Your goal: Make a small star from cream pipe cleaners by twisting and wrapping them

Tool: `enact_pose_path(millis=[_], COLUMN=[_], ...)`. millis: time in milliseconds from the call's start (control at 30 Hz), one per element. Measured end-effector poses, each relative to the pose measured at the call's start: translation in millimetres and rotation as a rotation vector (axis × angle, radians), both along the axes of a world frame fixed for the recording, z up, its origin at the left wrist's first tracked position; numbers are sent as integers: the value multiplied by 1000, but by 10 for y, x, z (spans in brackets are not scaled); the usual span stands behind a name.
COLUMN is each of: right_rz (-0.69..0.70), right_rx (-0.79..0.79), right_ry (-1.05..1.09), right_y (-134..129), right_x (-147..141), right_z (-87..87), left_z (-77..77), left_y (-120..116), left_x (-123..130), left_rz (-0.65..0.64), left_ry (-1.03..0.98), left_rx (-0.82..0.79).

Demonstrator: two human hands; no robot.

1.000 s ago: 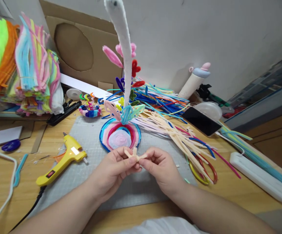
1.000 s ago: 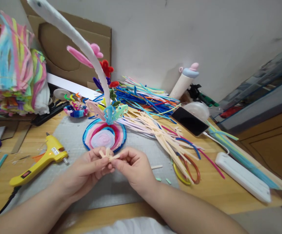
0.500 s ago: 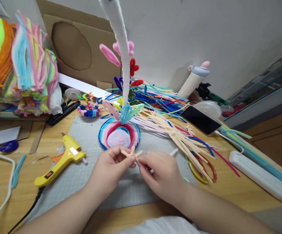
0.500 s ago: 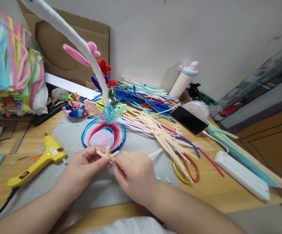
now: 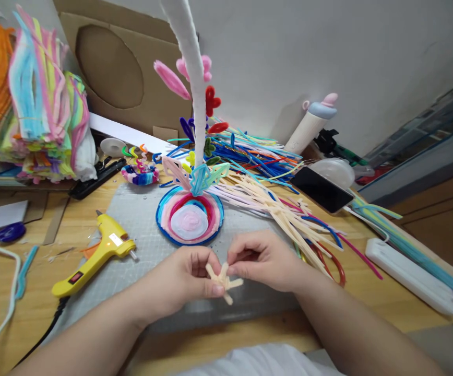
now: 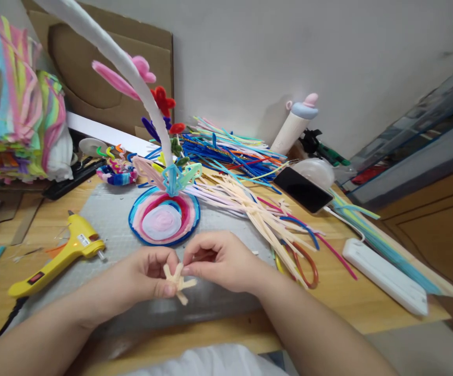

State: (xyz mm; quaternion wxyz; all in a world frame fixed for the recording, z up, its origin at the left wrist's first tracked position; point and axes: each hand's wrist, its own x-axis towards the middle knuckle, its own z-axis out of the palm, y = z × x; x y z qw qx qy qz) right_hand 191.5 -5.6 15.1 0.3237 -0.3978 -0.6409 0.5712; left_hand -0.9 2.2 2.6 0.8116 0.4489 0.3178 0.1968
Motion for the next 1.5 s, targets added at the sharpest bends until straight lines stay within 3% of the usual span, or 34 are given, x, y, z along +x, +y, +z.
enact_pose_path(millis=[200, 400, 633, 900, 1033, 1200, 1300, 1500], right_rz=[-89, -129, -138, -316, -389, -366, -363, -372], right_rx=[125, 526, 623, 521, 296, 36, 52, 266], right_ry=[53, -60, -57, -56, 62, 203, 186, 59], right_y=[-25, -38, -97, -119, -87, -59, -74, -118], right_x=[-70, -116, -102, -193, -223, -246, -258, -266], right_z=[-79, -179, -88, -106, -152, -182, -193, -203], left_z=[20, 15, -38, -48, -21, -13, -36, -91], left_y=[15, 23, 22, -10, 3, 34, 48, 45], left_x=[-12, 20, 30, 78, 84, 69, 49, 27], left_rz=[119, 197, 322, 384, 386, 379, 361, 296], left_ry=[-115, -136, -179, -127, -87, -12, 5, -40], left_rx=[-84, -29, 33, 172, 143, 202, 267, 317])
